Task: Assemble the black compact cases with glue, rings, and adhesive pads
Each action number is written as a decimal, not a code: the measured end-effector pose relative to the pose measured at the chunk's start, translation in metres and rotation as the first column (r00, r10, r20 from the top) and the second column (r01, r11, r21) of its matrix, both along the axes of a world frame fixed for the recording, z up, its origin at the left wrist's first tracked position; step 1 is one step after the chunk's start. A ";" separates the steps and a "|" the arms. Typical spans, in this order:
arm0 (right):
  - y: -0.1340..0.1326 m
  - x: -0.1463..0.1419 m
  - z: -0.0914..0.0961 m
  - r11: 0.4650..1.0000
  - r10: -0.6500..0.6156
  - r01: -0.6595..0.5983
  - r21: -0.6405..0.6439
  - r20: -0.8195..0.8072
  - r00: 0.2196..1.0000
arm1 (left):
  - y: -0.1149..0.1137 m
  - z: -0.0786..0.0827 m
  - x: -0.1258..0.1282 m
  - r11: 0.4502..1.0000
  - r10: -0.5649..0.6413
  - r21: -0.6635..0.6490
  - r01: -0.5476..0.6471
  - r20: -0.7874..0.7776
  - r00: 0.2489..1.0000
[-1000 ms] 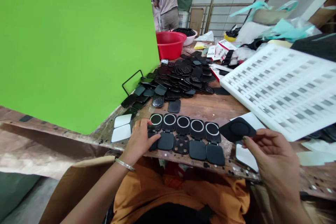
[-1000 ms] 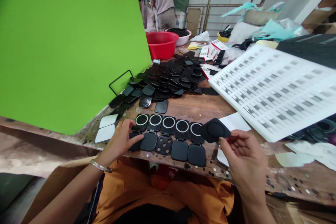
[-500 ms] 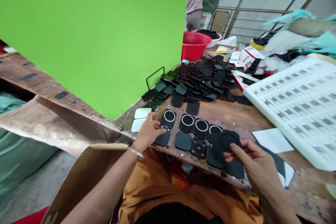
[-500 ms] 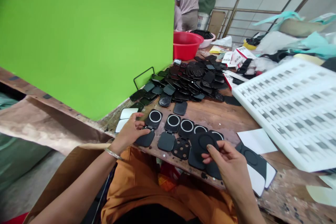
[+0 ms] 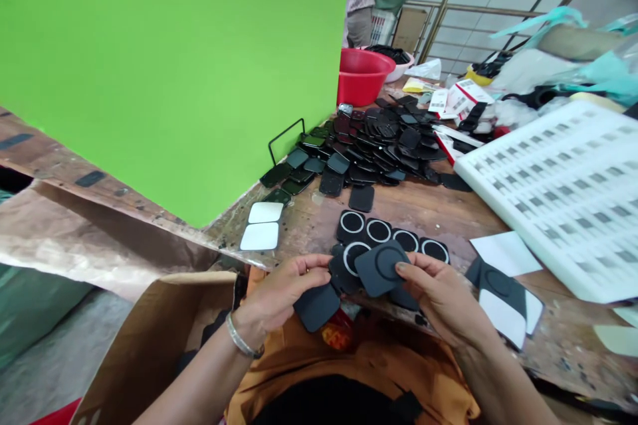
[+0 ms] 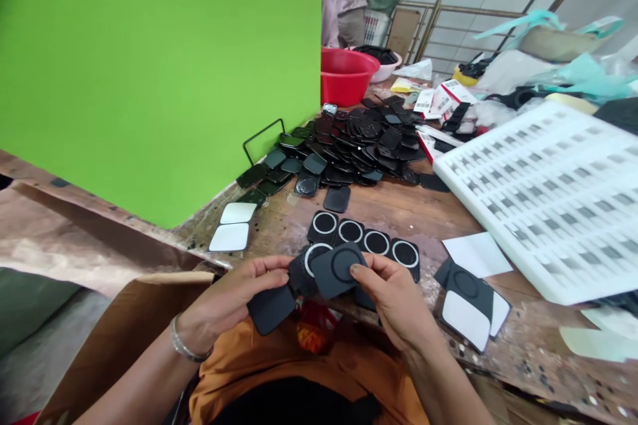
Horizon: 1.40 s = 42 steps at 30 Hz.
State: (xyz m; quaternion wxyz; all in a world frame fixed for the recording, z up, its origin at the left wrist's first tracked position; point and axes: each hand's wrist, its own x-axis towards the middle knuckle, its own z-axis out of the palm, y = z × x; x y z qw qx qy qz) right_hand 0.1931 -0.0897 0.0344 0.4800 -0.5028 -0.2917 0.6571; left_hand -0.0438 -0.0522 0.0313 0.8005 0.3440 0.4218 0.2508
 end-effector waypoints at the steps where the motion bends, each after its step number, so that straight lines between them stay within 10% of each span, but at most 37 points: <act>1: 0.000 -0.002 0.000 1.000 0.000 -0.001 -0.017 -0.011 1.000 | -0.002 -0.001 0.005 0.999 -0.033 -0.003 0.033 -0.002 0.999; 42: -0.010 -0.001 -0.015 0.997 -0.020 0.030 -0.067 0.135 0.991 | -0.007 -0.003 0.035 0.990 -0.136 0.015 0.137 -0.081 0.987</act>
